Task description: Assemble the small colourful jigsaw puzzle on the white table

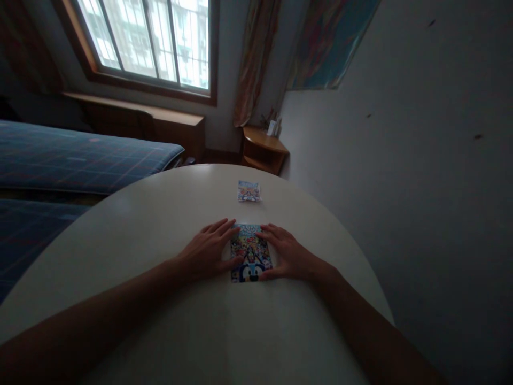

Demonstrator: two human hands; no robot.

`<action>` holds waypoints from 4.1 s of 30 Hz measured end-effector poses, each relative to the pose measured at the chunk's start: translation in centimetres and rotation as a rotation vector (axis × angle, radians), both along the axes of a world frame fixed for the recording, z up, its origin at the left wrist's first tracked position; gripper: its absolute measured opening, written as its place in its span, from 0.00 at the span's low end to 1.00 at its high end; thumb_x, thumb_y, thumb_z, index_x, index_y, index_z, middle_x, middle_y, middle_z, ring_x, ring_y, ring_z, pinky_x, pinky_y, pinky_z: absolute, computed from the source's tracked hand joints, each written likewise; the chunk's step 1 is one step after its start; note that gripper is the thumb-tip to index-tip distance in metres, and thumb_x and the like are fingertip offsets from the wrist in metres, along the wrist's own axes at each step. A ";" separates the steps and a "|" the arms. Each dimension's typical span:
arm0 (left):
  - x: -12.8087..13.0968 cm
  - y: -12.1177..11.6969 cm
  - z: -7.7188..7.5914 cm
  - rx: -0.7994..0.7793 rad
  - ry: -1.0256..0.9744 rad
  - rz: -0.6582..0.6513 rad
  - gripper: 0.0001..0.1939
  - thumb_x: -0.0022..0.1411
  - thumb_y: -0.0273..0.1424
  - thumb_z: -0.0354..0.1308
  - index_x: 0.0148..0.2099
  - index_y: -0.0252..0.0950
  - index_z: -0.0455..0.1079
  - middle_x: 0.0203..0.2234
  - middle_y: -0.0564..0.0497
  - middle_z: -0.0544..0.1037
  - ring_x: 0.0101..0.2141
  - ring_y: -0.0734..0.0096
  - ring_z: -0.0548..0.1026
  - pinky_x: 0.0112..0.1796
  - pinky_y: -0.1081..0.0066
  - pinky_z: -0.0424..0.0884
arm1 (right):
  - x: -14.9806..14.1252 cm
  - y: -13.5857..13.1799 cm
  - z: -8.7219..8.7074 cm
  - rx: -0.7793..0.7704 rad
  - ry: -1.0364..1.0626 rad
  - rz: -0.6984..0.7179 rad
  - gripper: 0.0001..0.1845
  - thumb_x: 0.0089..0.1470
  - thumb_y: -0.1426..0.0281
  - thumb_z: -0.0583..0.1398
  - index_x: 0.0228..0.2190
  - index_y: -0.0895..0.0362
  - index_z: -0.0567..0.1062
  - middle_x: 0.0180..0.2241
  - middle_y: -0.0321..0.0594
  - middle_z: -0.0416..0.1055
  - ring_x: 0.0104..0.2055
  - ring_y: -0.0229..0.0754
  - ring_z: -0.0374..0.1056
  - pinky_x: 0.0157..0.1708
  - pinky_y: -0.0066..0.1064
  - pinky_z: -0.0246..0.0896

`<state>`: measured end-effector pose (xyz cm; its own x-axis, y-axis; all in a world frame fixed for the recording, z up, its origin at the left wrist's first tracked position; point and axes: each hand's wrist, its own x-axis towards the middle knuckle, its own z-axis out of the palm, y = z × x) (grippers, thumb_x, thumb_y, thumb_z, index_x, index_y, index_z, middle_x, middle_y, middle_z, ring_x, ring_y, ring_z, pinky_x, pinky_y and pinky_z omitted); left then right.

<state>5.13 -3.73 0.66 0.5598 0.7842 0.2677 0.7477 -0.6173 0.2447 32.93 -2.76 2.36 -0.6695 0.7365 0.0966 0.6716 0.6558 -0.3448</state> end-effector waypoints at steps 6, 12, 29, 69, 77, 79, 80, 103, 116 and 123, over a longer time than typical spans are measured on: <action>0.0 0.3 -0.6 0.004 0.021 -0.005 0.33 0.63 0.50 0.54 0.65 0.40 0.60 0.66 0.43 0.59 0.65 0.50 0.57 0.61 0.49 0.56 | -0.4 -0.7 0.6 0.001 0.000 0.031 0.48 0.42 0.45 0.67 0.61 0.50 0.65 0.65 0.51 0.55 0.69 0.59 0.44 0.65 0.54 0.45; 0.1 0.1 -0.3 -0.001 0.027 0.004 0.32 0.64 0.49 0.54 0.65 0.39 0.60 0.66 0.43 0.59 0.64 0.49 0.57 0.61 0.49 0.56 | -0.6 -0.9 1.4 0.065 0.060 0.150 0.33 0.47 0.51 0.68 0.52 0.50 0.74 0.58 0.47 0.67 0.64 0.54 0.57 0.62 0.50 0.52; 0.3 -0.1 0.0 -0.042 0.036 0.018 0.33 0.64 0.51 0.53 0.66 0.41 0.59 0.67 0.46 0.58 0.65 0.51 0.55 0.63 0.51 0.54 | -1.3 -1.3 2.1 0.248 0.008 0.272 0.19 0.54 0.54 0.63 0.44 0.50 0.79 0.46 0.40 0.76 0.47 0.45 0.72 0.52 0.43 0.61; 0.2 0.2 -0.3 -0.077 0.030 -0.005 0.40 0.61 0.57 0.52 0.67 0.41 0.56 0.68 0.45 0.54 0.67 0.50 0.51 0.64 0.51 0.50 | -0.8 -0.6 0.8 -0.014 -0.095 0.072 0.57 0.43 0.41 0.65 0.66 0.55 0.55 0.69 0.53 0.44 0.71 0.60 0.38 0.66 0.56 0.40; 0.1 0.7 -0.7 -0.073 0.031 0.002 0.41 0.60 0.60 0.51 0.67 0.41 0.58 0.67 0.45 0.56 0.66 0.49 0.53 0.63 0.50 0.51 | -1.2 -0.6 1.0 -0.050 -0.135 0.042 0.58 0.42 0.38 0.64 0.66 0.55 0.56 0.70 0.53 0.43 0.71 0.59 0.37 0.67 0.55 0.37; 0.1 0.7 -0.6 -0.078 0.044 0.008 0.41 0.60 0.60 0.51 0.67 0.41 0.58 0.67 0.45 0.56 0.66 0.49 0.53 0.63 0.50 0.52 | -1.2 -0.6 1.1 -0.050 -0.131 0.040 0.58 0.42 0.39 0.64 0.66 0.55 0.56 0.70 0.53 0.43 0.71 0.59 0.38 0.67 0.55 0.37; 0.1 0.7 -0.5 -0.083 0.051 0.008 0.41 0.60 0.60 0.51 0.67 0.41 0.58 0.67 0.45 0.56 0.66 0.50 0.53 0.63 0.50 0.52 | -1.2 -0.6 1.1 -0.048 -0.131 0.041 0.58 0.42 0.39 0.64 0.66 0.55 0.56 0.70 0.52 0.44 0.71 0.58 0.38 0.67 0.54 0.36; -0.9 0.5 0.6 -0.165 0.128 -0.160 0.57 0.50 0.68 0.53 0.71 0.39 0.47 0.70 0.37 0.40 0.68 0.45 0.42 0.64 0.48 0.45 | -1.1 -0.3 0.5 -0.009 -0.180 -0.012 0.61 0.38 0.37 0.64 0.67 0.52 0.54 0.70 0.53 0.40 0.71 0.61 0.35 0.67 0.56 0.36; -1.0 0.8 0.2 -0.189 0.140 -0.143 0.50 0.57 0.64 0.50 0.72 0.44 0.45 0.70 0.42 0.38 0.68 0.49 0.41 0.65 0.50 0.43 | -0.5 -0.2 0.7 -0.028 -0.148 -0.016 0.53 0.45 0.37 0.61 0.66 0.49 0.56 0.70 0.48 0.43 0.71 0.59 0.37 0.67 0.55 0.39; -1.2 0.8 -0.1 -0.181 0.157 -0.139 0.48 0.60 0.63 0.46 0.72 0.42 0.43 0.70 0.41 0.37 0.68 0.49 0.41 0.65 0.52 0.42 | -0.4 -0.2 0.5 -0.013 -0.157 -0.036 0.55 0.43 0.36 0.60 0.65 0.48 0.57 0.70 0.46 0.45 0.71 0.61 0.36 0.66 0.55 0.40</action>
<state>3.96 -2.91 0.56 0.6890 0.7241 0.0323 0.6963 -0.6736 0.2481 32.52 -2.93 2.88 -0.6491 0.7605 -0.0174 0.7407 0.6267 -0.2419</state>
